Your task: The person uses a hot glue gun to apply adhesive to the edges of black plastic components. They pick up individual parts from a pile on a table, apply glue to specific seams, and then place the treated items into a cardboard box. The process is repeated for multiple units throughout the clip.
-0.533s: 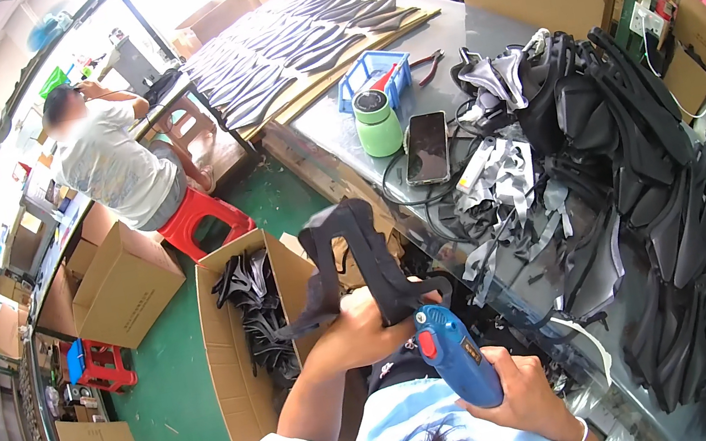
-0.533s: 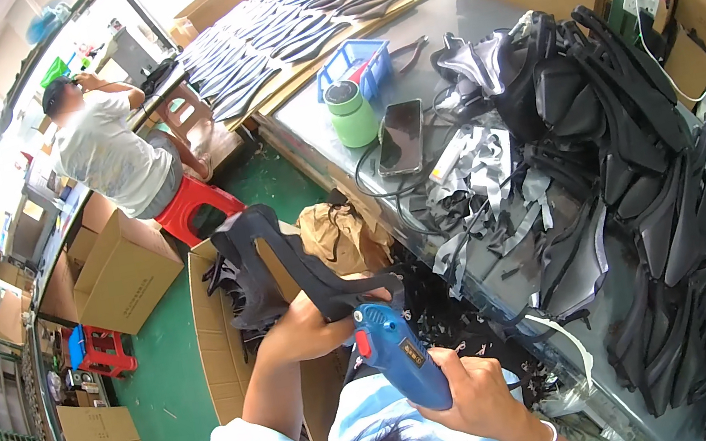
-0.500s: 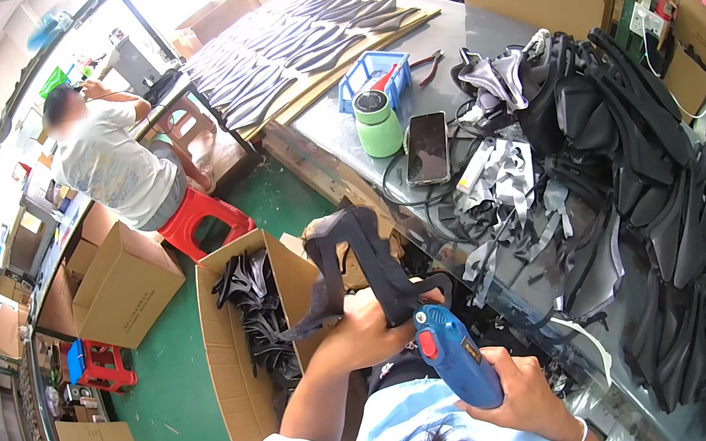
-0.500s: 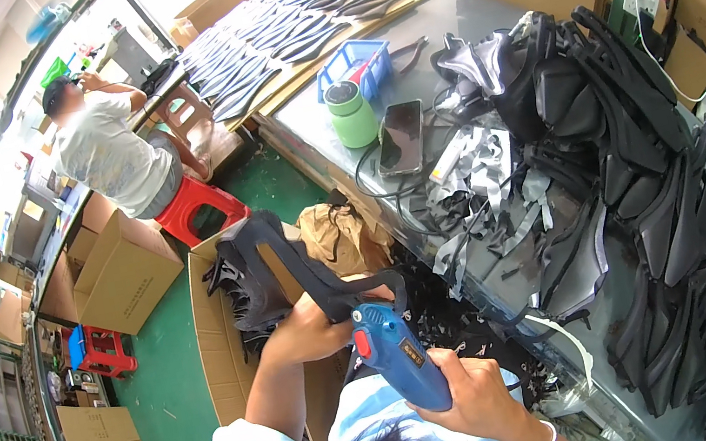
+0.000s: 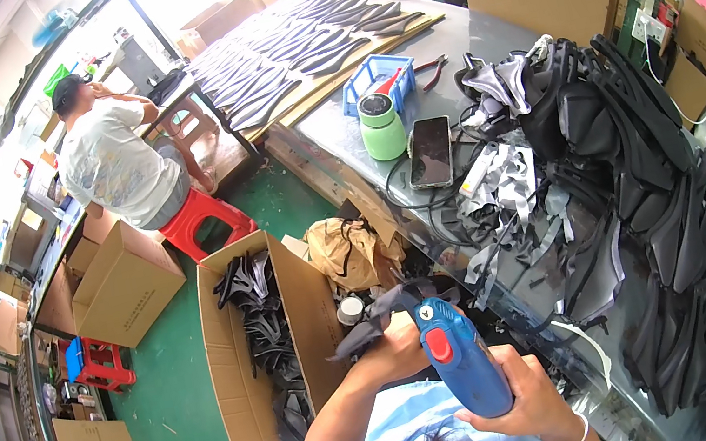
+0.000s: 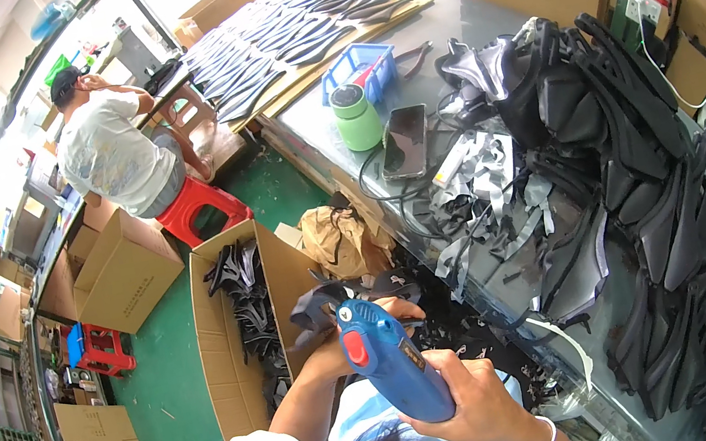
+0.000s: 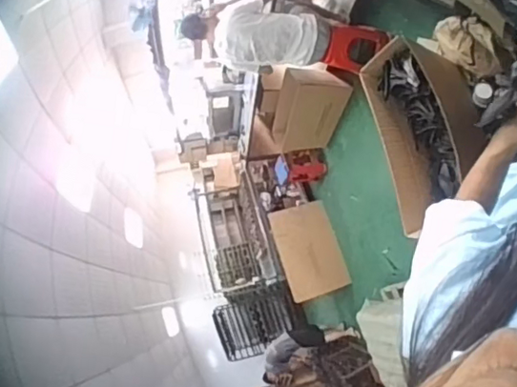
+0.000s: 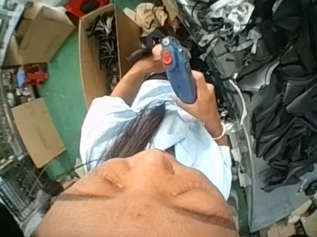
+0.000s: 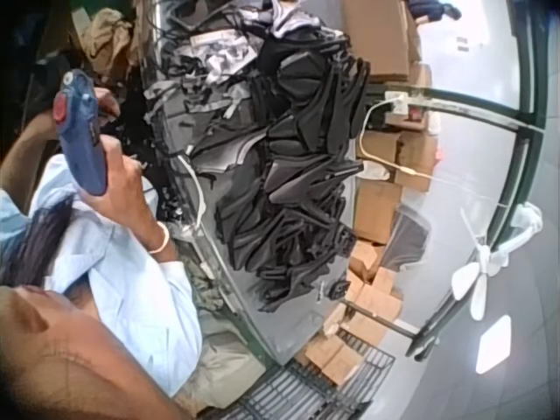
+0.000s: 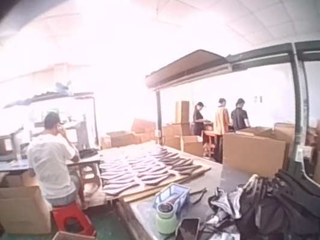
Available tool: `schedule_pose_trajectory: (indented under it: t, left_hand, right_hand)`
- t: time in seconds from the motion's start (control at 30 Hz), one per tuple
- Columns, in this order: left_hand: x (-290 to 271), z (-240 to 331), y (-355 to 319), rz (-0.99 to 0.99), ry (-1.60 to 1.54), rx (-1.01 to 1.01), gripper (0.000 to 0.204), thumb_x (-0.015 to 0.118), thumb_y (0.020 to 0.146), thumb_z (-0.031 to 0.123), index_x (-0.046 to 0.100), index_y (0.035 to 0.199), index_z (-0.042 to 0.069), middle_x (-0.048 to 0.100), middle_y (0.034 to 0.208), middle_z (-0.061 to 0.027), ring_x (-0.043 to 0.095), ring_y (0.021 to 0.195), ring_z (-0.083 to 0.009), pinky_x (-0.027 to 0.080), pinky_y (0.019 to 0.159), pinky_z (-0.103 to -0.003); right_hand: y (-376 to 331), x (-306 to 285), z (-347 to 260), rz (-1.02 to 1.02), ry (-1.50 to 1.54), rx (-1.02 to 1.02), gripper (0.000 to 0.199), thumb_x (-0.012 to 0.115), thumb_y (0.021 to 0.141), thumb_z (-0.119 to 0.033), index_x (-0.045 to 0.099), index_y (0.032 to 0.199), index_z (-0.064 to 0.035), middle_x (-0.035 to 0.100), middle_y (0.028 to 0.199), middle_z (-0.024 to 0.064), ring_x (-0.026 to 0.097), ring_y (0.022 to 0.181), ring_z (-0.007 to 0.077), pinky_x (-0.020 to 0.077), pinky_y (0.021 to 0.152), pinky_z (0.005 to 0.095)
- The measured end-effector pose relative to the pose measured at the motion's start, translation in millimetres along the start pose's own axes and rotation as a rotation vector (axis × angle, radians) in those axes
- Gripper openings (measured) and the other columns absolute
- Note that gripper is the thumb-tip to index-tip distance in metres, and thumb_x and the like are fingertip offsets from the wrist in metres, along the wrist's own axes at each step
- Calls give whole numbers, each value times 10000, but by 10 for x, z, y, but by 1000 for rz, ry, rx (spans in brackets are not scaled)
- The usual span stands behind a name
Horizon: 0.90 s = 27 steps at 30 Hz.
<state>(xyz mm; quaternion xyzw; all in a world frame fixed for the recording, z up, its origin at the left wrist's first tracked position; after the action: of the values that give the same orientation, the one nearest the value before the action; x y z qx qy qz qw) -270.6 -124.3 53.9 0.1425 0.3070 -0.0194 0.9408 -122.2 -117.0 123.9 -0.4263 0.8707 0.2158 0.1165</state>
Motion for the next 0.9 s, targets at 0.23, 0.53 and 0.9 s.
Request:
schedule_pose_trajectory:
  t: [0.23,0.53,0.9]
  left_hand:
    - [219,-22,-232,-278,-753,-390,428,686,750,96,573,1154,6,612,1086,-88,585,957,-167,476,805,-297]
    - [-453,66,176,971,-1162,119,437,544,934,302,405,1242,24,577,938,-141,591,823,-187,506,687,-290]
    - [-614,200,-20,689,-1032,-37,255,570,880,36,512,1125,-1,616,816,-141,583,617,-154,485,540,-241]
  right_hand:
    - [18,-115,175,197,-231,-6,648,824,643,-180,440,1131,5,639,802,146,669,671,274,529,617,337]
    - [-63,122,155,-5,-68,2,631,818,654,-243,468,1109,19,638,796,162,669,631,286,538,572,354]
    - [-92,-40,234,67,-311,14,663,812,673,-339,461,1095,31,617,673,129,650,579,290,517,549,359]
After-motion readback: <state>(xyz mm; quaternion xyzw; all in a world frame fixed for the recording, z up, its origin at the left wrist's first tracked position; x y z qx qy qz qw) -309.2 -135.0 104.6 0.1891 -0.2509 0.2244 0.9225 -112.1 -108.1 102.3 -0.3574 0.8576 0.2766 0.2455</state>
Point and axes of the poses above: each hand's wrist, its own y-axis towards the middle knuckle, its own x-axis out of the palm, z = x × y, the point moved 7 cm from there along y, towards the middle knuckle
